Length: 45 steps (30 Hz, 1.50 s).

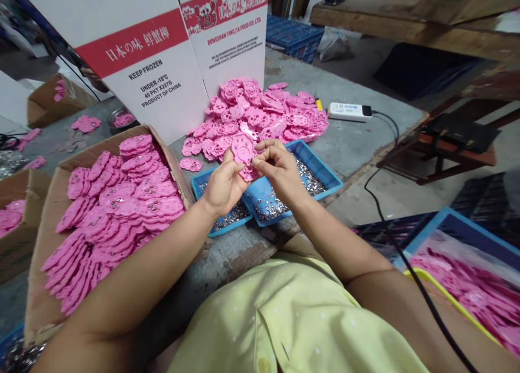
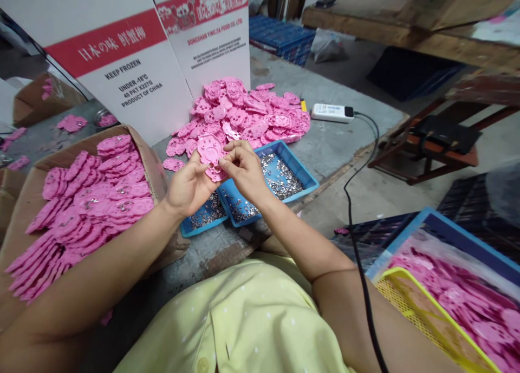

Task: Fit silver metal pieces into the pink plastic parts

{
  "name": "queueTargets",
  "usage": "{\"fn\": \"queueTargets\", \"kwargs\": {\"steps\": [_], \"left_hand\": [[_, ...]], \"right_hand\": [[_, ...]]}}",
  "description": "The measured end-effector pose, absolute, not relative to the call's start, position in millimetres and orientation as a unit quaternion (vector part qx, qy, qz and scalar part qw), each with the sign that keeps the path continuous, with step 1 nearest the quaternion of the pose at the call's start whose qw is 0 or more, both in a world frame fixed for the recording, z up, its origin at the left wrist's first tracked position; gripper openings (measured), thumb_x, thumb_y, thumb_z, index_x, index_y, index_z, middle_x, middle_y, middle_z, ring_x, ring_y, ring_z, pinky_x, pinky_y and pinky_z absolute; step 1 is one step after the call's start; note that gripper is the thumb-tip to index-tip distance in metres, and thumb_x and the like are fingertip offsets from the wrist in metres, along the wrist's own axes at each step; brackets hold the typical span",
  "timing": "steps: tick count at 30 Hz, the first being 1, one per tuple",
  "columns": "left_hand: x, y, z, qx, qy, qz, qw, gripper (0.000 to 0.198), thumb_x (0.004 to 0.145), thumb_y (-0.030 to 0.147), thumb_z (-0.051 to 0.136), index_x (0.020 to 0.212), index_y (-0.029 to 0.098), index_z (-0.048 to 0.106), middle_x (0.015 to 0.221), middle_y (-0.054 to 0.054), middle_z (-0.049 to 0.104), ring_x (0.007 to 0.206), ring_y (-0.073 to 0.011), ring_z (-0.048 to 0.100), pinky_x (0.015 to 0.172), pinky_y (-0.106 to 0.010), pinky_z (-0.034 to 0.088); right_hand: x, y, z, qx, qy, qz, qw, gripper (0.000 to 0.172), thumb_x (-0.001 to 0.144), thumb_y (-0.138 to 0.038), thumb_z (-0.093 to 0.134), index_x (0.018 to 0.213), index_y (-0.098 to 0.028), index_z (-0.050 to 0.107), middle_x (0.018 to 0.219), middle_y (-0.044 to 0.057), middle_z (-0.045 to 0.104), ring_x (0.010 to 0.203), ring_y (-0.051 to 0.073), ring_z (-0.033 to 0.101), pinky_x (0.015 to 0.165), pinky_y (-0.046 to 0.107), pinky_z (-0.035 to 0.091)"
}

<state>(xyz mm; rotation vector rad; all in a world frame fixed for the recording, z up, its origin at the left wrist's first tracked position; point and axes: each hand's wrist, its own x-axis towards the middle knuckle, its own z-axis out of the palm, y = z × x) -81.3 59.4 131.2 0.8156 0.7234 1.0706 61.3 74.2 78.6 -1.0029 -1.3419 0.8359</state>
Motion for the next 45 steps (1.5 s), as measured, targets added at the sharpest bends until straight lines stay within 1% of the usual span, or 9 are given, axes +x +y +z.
{"fn": "queueTargets", "kwargs": {"steps": [9, 17, 22, 26, 30, 33, 35, 39, 45], "left_hand": [[-81, 59, 133, 0.360, 0.333, 0.486, 0.724, 0.066, 0.074, 0.015, 0.055, 0.139, 0.030, 0.054, 0.122, -0.006, 0.071, 0.118, -0.0242, 0.068, 0.098, -0.042, 0.059], [-81, 62, 131, 0.356, 0.331, 0.478, 0.731, 0.066, 0.075, 0.014, 0.053, 0.139, 0.028, 0.052, 0.115, -0.007, 0.073, 0.115, -0.0254, 0.071, 0.096, -0.044, 0.061], [-84, 61, 131, 0.369, 0.329, 0.470, 0.731, 0.064, 0.076, 0.013, 0.057, 0.138, 0.027, 0.051, 0.111, -0.007, 0.076, 0.113, -0.0270, 0.075, 0.096, -0.046, 0.062], [-87, 60, 130, 0.393, 0.334, 0.450, 0.729, 0.063, 0.075, 0.010, 0.063, 0.134, 0.024, 0.050, 0.106, -0.007, 0.076, 0.103, -0.0264, 0.079, 0.097, -0.046, 0.062], [-87, 60, 128, 0.414, 0.334, 0.454, 0.715, 0.056, 0.075, 0.010, 0.070, 0.126, 0.022, 0.050, 0.109, -0.007, 0.076, 0.095, -0.0254, 0.081, 0.093, -0.044, 0.064], [-88, 61, 126, 0.426, 0.338, 0.449, 0.709, 0.054, 0.076, 0.015, 0.075, 0.124, 0.021, 0.050, 0.110, -0.008, 0.077, 0.093, -0.0261, 0.081, 0.090, -0.045, 0.065], [-88, 62, 125, 0.432, 0.339, 0.445, 0.707, 0.055, 0.076, 0.017, 0.077, 0.124, 0.021, 0.049, 0.111, -0.008, 0.077, 0.093, -0.0266, 0.081, 0.091, -0.047, 0.065], [-88, 63, 125, 0.441, 0.341, 0.444, 0.702, 0.053, 0.074, 0.018, 0.077, 0.119, 0.020, 0.048, 0.108, -0.008, 0.077, 0.090, -0.0254, 0.081, 0.087, -0.044, 0.065], [-88, 62, 126, 0.447, 0.358, 0.443, 0.690, 0.051, 0.070, 0.016, 0.075, 0.114, 0.020, 0.049, 0.096, -0.003, 0.077, 0.082, -0.0220, 0.080, 0.073, -0.034, 0.062]], "right_hand": [[61, 76, 78, -0.432, -0.591, 0.346, 0.588, 0.020, 0.085, -0.029, 0.078, 0.074, -0.024, 0.062, 0.111, 0.005, 0.068, 0.111, 0.024, 0.062, 0.102, 0.046, 0.054], [52, 77, 67, -0.417, -0.507, 0.446, 0.609, 0.043, 0.075, -0.057, 0.086, 0.093, -0.026, 0.063, 0.121, 0.005, 0.067, 0.094, 0.019, 0.063, 0.085, 0.037, 0.059], [67, 85, 64, -0.406, -0.503, 0.432, 0.629, 0.034, 0.086, -0.057, 0.074, 0.100, -0.027, 0.067, 0.117, 0.005, 0.070, 0.095, 0.019, 0.067, 0.081, 0.035, 0.059], [105, 117, 45, -0.496, -0.476, 0.339, 0.642, 0.017, 0.088, -0.034, 0.070, 0.100, -0.023, 0.069, 0.103, 0.005, 0.072, 0.086, 0.018, 0.064, 0.081, 0.034, 0.056], [139, 137, 24, -0.688, -0.565, 0.250, 0.380, 0.011, 0.081, -0.012, 0.071, 0.092, -0.016, 0.071, 0.101, 0.012, 0.074, 0.091, 0.025, 0.067, 0.090, 0.040, 0.053], [144, 135, 17, -0.727, -0.647, 0.194, 0.123, 0.020, 0.084, -0.012, 0.071, 0.103, -0.014, 0.078, 0.118, 0.020, 0.073, 0.106, 0.033, 0.069, 0.094, 0.041, 0.051], [140, 131, 16, -0.724, -0.667, 0.171, 0.041, 0.026, 0.092, -0.015, 0.065, 0.114, -0.016, 0.079, 0.125, 0.020, 0.073, 0.111, 0.033, 0.070, 0.092, 0.039, 0.051], [134, 128, 20, -0.730, -0.664, 0.163, -0.003, 0.029, 0.100, -0.022, 0.056, 0.118, -0.018, 0.078, 0.123, 0.018, 0.076, 0.115, 0.034, 0.072, 0.088, 0.036, 0.052], [141, 131, 22, -0.759, -0.621, 0.191, 0.045, 0.021, 0.095, -0.028, 0.067, 0.110, -0.019, 0.078, 0.120, 0.015, 0.079, 0.112, 0.032, 0.073, 0.083, 0.033, 0.050]]}}
